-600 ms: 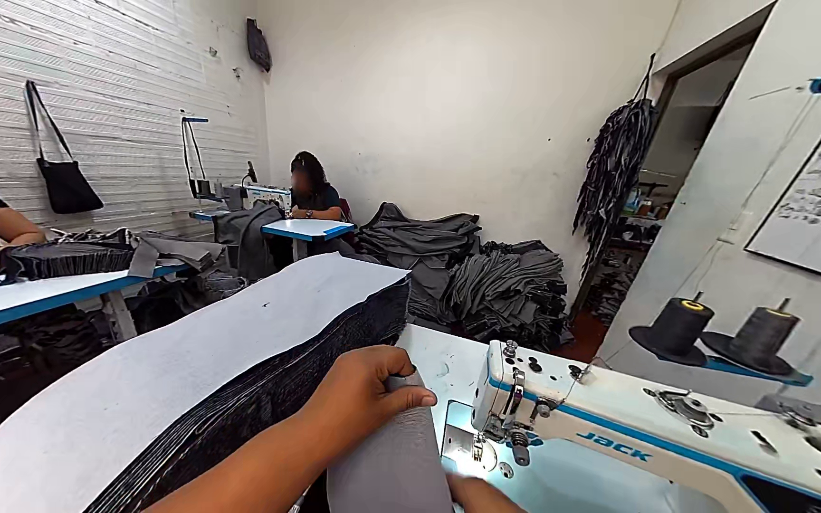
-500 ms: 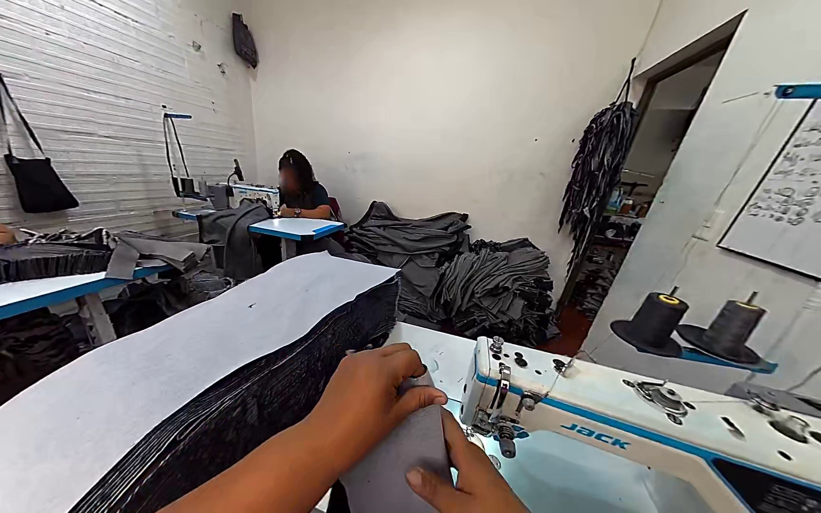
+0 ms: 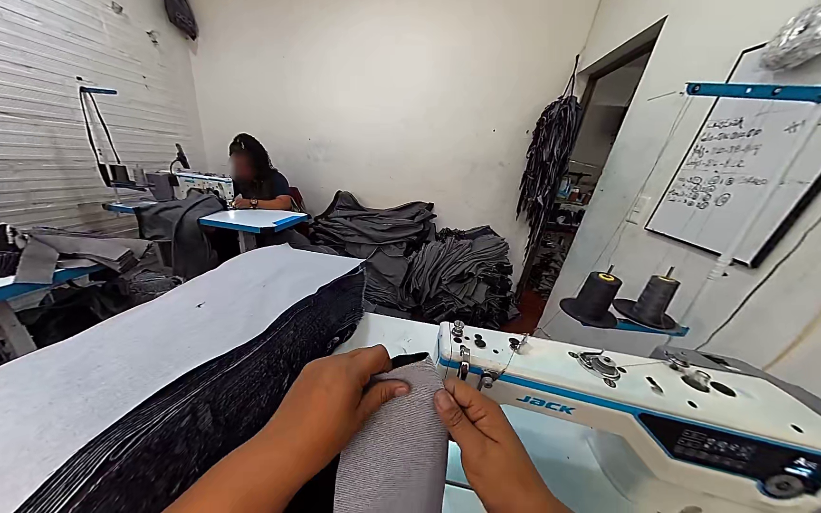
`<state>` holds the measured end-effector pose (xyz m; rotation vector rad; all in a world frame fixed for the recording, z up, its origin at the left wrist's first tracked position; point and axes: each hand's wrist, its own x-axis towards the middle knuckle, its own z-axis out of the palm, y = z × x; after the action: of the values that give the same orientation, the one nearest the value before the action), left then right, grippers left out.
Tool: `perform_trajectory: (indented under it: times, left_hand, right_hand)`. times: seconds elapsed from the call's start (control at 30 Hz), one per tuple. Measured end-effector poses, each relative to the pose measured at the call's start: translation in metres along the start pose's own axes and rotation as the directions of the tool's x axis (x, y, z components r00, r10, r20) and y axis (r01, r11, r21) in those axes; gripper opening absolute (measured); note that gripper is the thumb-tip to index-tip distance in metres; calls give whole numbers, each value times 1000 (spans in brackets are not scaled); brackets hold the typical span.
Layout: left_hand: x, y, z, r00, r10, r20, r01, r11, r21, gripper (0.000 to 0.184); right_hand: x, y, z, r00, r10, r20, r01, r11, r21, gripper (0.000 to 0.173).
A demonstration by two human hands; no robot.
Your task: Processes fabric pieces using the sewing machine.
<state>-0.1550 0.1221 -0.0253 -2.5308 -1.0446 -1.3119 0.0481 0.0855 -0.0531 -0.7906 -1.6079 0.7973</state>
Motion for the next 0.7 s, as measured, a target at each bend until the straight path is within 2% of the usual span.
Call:
perform_trajectory:
  times: [0.1, 0.2, 0.3, 0.37, 0.43, 0.5, 0.53, 0.57, 0.6, 0.63, 0.7]
  left_hand:
    - [-2, 5, 5, 994, 78, -74, -72, 995, 76, 39]
    - [0, 14, 10, 984, 116, -132, -100, 987, 123, 35]
    - [4, 22, 3, 999, 22, -31, -17, 989, 149, 58]
    - [8, 23, -1, 999, 16, 33, -21, 986, 168, 42]
    - [17, 18, 0, 995, 60, 75, -74, 977, 201, 33]
    - [33, 7, 3, 982, 20, 188, -62, 973, 222, 28]
    - [44, -1, 9, 950, -83, 300, 6, 968, 250, 28]
    - [54, -12, 19, 877, -220, 428, 89, 948, 307, 30]
    - [58, -27, 38, 776, -337, 532, 148, 919, 367, 32]
    - [52, -44, 64, 677, -406, 614, 180, 900, 397, 34]
    - [13, -67, 121, 503, -415, 758, 222, 910, 351, 37]
  right_hand:
    - [6, -6, 2, 999, 43, -31, -42, 998, 53, 27]
    - [12, -7, 6, 991, -21, -130, 21, 1000, -3, 26]
    - [11, -5, 9, 977, -118, -177, 106, 991, -79, 24]
    - [11, -1, 12, 963, -180, -203, 157, 980, -125, 20]
    - [13, 3, 13, 962, -145, -231, 122, 986, -112, 15]
    - [12, 12, 11, 988, 1, -155, -14, 996, -83, 53]
    - [6, 19, 12, 992, 108, -63, -112, 991, -70, 65]
    - [-5, 28, 15, 975, 217, 43, -214, 975, -60, 65]
    - [-20, 38, 20, 927, 336, 167, -336, 941, -33, 57]
    - [-40, 51, 26, 841, 454, 295, -478, 879, 9, 50]
    - [-86, 84, 35, 615, 605, 505, -738, 667, 100, 46]
